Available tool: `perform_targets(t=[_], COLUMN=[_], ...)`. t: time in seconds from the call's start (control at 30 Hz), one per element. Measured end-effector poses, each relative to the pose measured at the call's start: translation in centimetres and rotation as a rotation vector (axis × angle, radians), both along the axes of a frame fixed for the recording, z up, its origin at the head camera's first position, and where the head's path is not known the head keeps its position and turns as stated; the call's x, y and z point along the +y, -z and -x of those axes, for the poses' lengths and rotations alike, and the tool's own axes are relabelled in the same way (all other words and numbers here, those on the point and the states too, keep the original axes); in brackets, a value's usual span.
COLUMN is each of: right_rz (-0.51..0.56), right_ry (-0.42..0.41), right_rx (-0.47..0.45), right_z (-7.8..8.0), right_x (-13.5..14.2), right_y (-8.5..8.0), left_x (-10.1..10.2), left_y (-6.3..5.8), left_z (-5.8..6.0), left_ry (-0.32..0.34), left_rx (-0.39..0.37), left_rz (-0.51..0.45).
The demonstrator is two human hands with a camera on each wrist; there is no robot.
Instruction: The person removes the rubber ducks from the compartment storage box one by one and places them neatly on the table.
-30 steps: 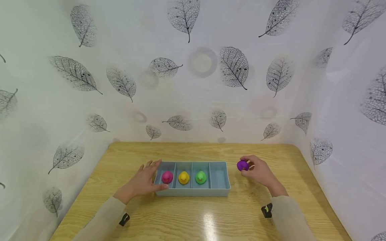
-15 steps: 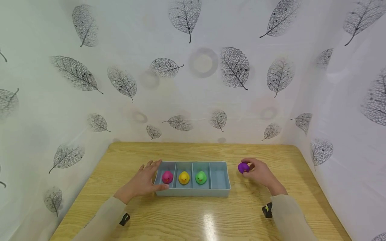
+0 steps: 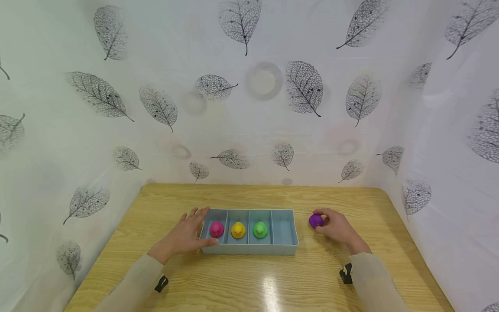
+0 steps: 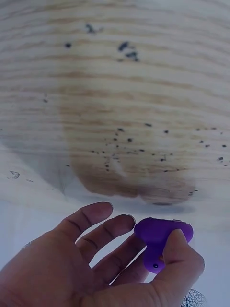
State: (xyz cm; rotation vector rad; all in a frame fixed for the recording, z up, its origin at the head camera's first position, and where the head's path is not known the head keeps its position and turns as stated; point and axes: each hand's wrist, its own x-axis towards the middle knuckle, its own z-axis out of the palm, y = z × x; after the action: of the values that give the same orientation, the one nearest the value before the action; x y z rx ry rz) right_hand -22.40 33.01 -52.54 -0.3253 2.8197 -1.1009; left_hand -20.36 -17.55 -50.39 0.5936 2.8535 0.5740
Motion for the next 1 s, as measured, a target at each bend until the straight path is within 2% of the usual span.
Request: perform_targets(t=[0.27,0.67,1.0], right_rz=[0.007,0.005,0.007], right_ry=[-0.024,-0.022,-0.015], right_rx=[-0.006,-0.008,-0.019], right_z=[-0.07,0.09,0.16], right_x=[0.02,0.0,-0.04], right_y=[0.22,0.59,0.67], left_x=[0.0,0.05,0.04], left_y=[0.07,0.51,0.42], left_z=[0.0,-0.09,-0.16], left_ry=[-0.003,-0.018,-0.023], left_rx=[0.0,-0.008,-0.018], left_rz=[0.002,-0.008,-0.011])
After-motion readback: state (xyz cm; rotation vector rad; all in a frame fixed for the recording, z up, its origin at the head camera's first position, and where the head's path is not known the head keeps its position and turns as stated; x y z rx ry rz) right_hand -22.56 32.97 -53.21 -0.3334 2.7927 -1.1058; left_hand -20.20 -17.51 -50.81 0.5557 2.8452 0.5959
